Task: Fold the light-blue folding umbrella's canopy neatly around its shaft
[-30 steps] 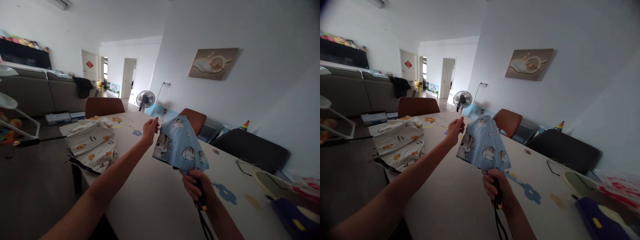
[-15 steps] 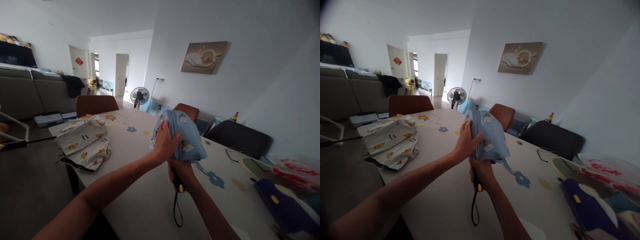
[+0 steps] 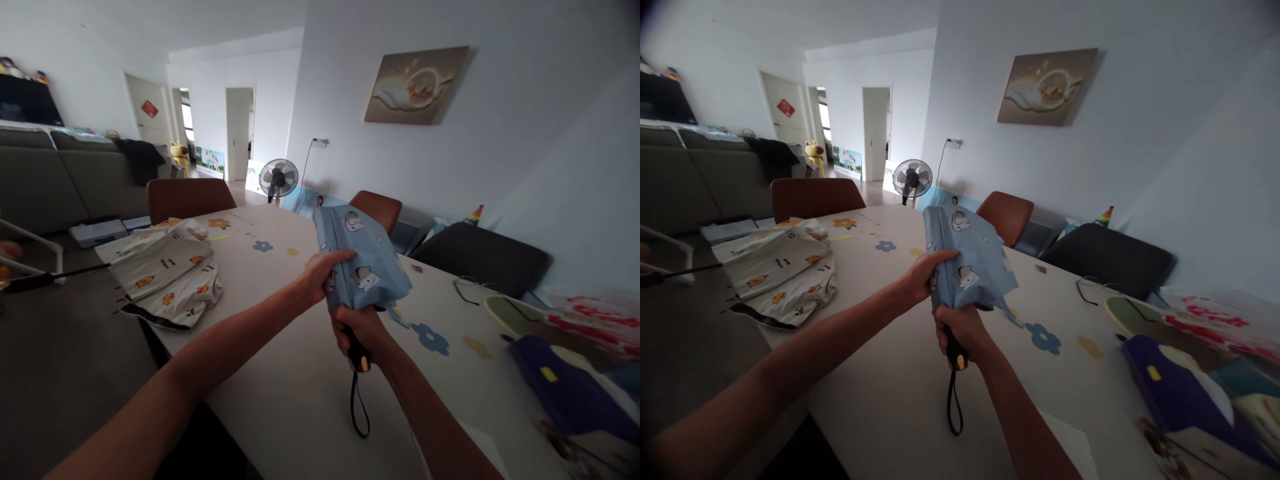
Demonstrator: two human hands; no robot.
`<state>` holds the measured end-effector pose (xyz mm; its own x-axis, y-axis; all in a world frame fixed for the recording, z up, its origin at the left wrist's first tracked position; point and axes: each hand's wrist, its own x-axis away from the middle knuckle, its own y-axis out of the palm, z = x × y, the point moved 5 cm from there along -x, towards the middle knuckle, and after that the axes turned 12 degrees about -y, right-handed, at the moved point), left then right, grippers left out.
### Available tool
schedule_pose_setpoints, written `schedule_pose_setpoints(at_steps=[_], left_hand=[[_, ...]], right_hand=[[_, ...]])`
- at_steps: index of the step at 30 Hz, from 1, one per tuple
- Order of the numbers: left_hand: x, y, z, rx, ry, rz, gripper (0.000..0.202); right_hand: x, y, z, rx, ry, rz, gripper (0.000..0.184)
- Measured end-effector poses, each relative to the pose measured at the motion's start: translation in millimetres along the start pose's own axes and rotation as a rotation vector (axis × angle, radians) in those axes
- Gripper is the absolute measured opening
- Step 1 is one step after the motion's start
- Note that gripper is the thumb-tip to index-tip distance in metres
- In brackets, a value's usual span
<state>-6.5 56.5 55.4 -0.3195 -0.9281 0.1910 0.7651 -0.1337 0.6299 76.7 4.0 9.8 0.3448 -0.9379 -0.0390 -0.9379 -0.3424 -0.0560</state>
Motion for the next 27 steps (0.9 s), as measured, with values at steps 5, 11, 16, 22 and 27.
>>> schedule_pose_setpoints(at_steps=[5,11,16,22,27], left_hand=[[-4.5,-6.6,1.5,0.071,0.09,0.062,0.022],[-2.6,-6.4,1.5,0.038,0.055,0.057,0.027],[-3.9,-8.0,-1.5,0.039,-0.057,0.011,0.032],[-0.8,-0.7,0.2,0.097,-0.104,-0.128,0.02],[-3.1,-3.8,-6.3,0.114,-0.198,-0.114,0.022]], right_hand=[[-3.7,2.1,2.9,0.0,0.034,-0.012,0.023],[-4.9,7.2,1.6,-0.171,-0.02,-0.022,0.021],[-0.4,11.1,11.0,-0.24,0.093,-0.199,0.019],[4.1,15.2,9.3,-0.396,0.087,-0.314,0.018],[0.5,17.0,10.1,-0.4,0.036,-0.195,0.019]])
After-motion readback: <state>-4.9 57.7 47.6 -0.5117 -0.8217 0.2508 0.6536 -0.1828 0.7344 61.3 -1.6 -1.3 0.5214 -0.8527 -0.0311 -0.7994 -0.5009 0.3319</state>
